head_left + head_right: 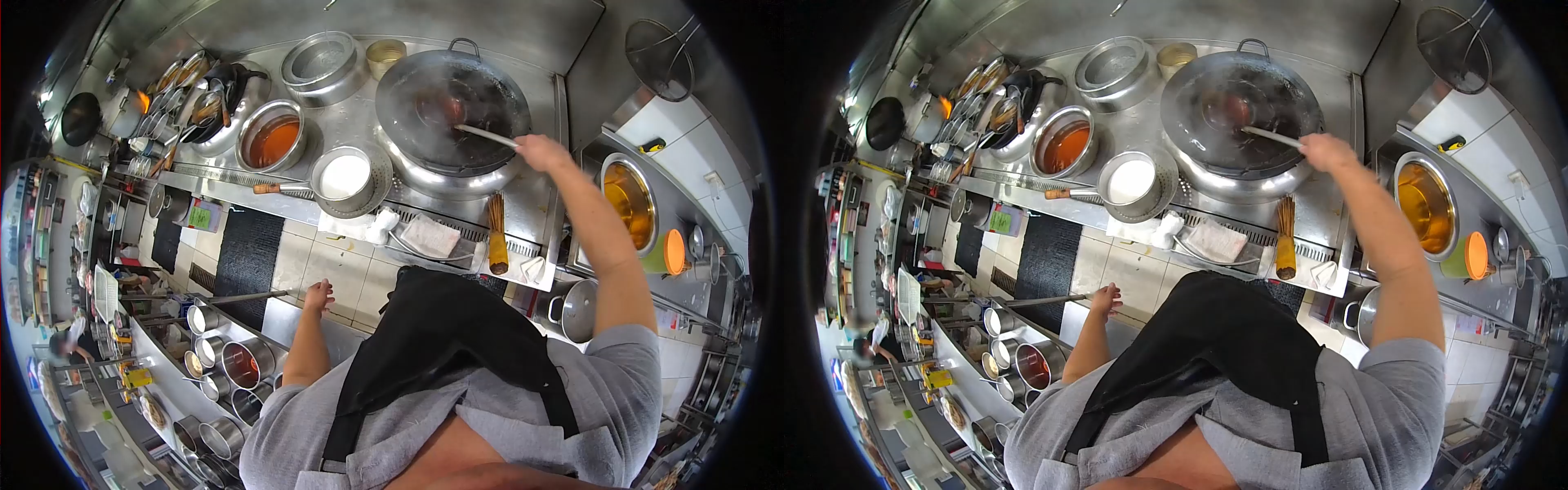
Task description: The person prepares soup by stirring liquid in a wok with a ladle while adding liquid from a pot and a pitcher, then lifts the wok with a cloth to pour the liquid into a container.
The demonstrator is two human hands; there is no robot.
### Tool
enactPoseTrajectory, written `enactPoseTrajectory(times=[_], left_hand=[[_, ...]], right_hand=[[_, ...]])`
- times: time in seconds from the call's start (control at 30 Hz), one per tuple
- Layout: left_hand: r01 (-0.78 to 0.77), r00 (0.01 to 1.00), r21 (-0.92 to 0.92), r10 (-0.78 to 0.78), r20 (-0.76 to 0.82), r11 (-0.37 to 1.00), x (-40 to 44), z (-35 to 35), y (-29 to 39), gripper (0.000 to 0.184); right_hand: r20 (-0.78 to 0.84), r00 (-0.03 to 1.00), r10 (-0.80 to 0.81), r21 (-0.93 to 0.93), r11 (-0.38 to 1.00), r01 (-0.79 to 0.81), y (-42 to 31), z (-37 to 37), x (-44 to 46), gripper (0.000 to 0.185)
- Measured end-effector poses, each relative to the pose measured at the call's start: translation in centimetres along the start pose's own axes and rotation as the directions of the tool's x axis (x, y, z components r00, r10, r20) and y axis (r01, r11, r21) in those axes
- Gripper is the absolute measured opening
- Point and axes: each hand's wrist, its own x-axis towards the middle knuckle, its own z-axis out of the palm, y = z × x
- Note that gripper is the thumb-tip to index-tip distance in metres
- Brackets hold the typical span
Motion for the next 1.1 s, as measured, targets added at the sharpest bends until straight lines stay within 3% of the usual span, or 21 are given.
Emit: enactPoseTrajectory(times=[0.03, 0.1, 0.2, 0.33, 0.4, 0.47, 0.57, 0.67, 0.8, 0.87, 0.97, 1.1], left_hand=[[-0.001, 1.000, -0.004, 0.001, -0.001, 1.000, 0.0, -0.1, 0.1, 0.049], [-0.057, 0.998, -0.021, 0.057, -0.014, 0.998, 0.0, -0.3, 0.9, 0.050], [-0.037, 0.999, 0.012, 0.037, -0.012, 0.999, -0.1, -0.1, 1.8, 0.052], [0.031, 0.996, 0.065, -0.036, 0.078, 0.997, 0.4, 1.3, 1.6, 0.051], [0.021, 0.995, 0.083, -0.030, 0.100, 0.996, 0.4, 1.6, 1.7, 0.052], [0.018, 0.993, 0.100, -0.030, 0.116, 0.995, -0.2, 1.3, 1.6, 0.052], [0.004, 0.994, 0.107, -0.015, 0.105, 0.994, -0.7, 1.0, 2.3, 0.052], [0.051, 0.995, 0.124, -0.061, 0.077, 0.991, -0.4, 1.2, 3.0, 0.052], [-0.017, 0.992, 0.154, -0.004, 0.130, 0.988, 0.3, 2.4, 3.9, 0.049], [-0.050, 0.987, 0.136, 0.027, 0.161, 0.989, 0.0, 2.4, 4.2, 0.049], [-0.054, 0.989, 0.130, 0.035, 0.145, 0.990, -0.5, 1.4, 3.5, 0.050], [0.020, 0.990, 0.155, -0.041, 0.133, 0.988, -0.9, 1.5, 1.1, 0.050]], right_hand=[[0.045, 0.998, -0.046, -0.080, 0.996, 0.050, 1.3, -1.9, 0.3, 0.034], [0.073, 0.997, 0.025, -0.147, 0.989, -0.014, 0.9, -6.9, -0.9, 0.032], [0.035, 0.992, 0.121, -0.224, 0.968, -0.110, -2.6, -8.3, -1.4, 0.031], [-0.006, 0.997, 0.082, -0.001, 0.997, -0.082, -3.6, 0.1, -0.9, 0.032], [-0.017, 0.997, 0.080, 0.046, 0.996, -0.080, -1.5, 0.5, -1.2, 0.033], [0.036, 0.999, 0.015, -0.038, 0.999, -0.014, 1.3, -2.0, -1.1, 0.032], [0.091, 0.989, 0.115, -0.206, 0.974, -0.095, -0.6, -8.3, -2.2, 0.032], [0.008, 0.988, 0.156, -0.139, 0.978, -0.154, -3.6, -4.8, -0.7, 0.032], [0.003, 0.997, 0.076, 0.046, 0.996, -0.076, -2.3, 0.9, -1.1, 0.033], [0.061, 0.998, -0.025, -0.057, 0.998, 0.028, 0.5, -1.5, -1.2, 0.032], [0.112, 0.992, 0.055, -0.177, 0.984, -0.035, 1.0, -8.2, -2.1, 0.029], [0.007, 0.991, 0.135, -0.206, 0.970, -0.131, -3.2, -5.3, -1.7, 0.031]])
